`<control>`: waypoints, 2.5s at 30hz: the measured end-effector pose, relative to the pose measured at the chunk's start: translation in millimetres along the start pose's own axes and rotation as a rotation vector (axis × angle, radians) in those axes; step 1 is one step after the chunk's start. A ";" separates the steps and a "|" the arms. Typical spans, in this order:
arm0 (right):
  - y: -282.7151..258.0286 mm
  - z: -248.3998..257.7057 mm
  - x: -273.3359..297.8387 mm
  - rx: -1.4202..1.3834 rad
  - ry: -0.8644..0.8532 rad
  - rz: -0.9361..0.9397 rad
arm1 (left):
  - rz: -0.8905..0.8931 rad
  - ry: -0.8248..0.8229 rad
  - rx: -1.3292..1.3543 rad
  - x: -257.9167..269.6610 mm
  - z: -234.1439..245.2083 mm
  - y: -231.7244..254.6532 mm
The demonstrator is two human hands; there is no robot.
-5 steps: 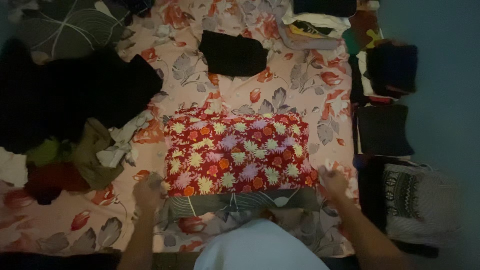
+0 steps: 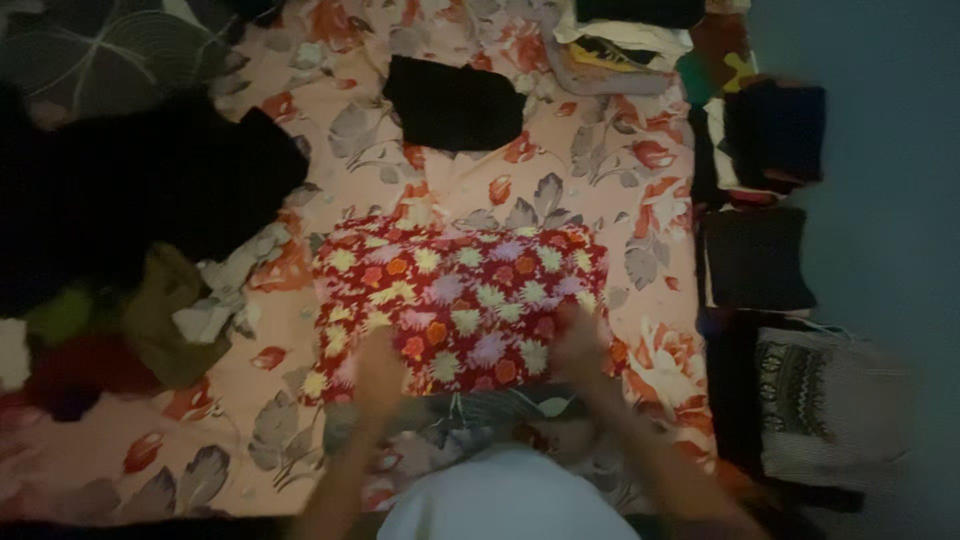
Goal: The person folds a red floral garment, a green shirt, and a black shirt on a bed with a floral sheet. The person smooths each item, folds it into a compact rectangle, and places it on a growing stack of folded clothes.
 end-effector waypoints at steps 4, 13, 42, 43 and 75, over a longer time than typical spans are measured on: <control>-83.9 -37.8 51.5 0.262 -0.736 0.454 | -0.198 -0.103 0.232 -1.4 -56.6 66.6; -0.2 -45.5 19.1 0.238 -0.450 0.449 | -0.178 -0.458 -0.211 -2.8 -45.3 23.4; 121.4 3.7 -76.3 -0.078 -0.461 -0.210 | 0.571 0.044 0.972 78.7 -44.7 -219.8; 108.1 -3.1 -76.6 -0.072 -0.499 -0.234 | 0.586 0.134 1.080 72.9 -46.7 -218.4; 51.1 -44.6 -57.6 -0.019 -0.225 -0.002 | 0.288 0.898 0.171 -68.0 27.6 -45.9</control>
Point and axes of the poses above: each hand's wrist, its own x-axis away from the middle knuckle, its own z-axis out of the back of the hand, y = z × x, the point moved 3 cm from there along -x, towards the middle knuckle, and after that the axes turned 11 degrees about -z, right-handed, at the moved point
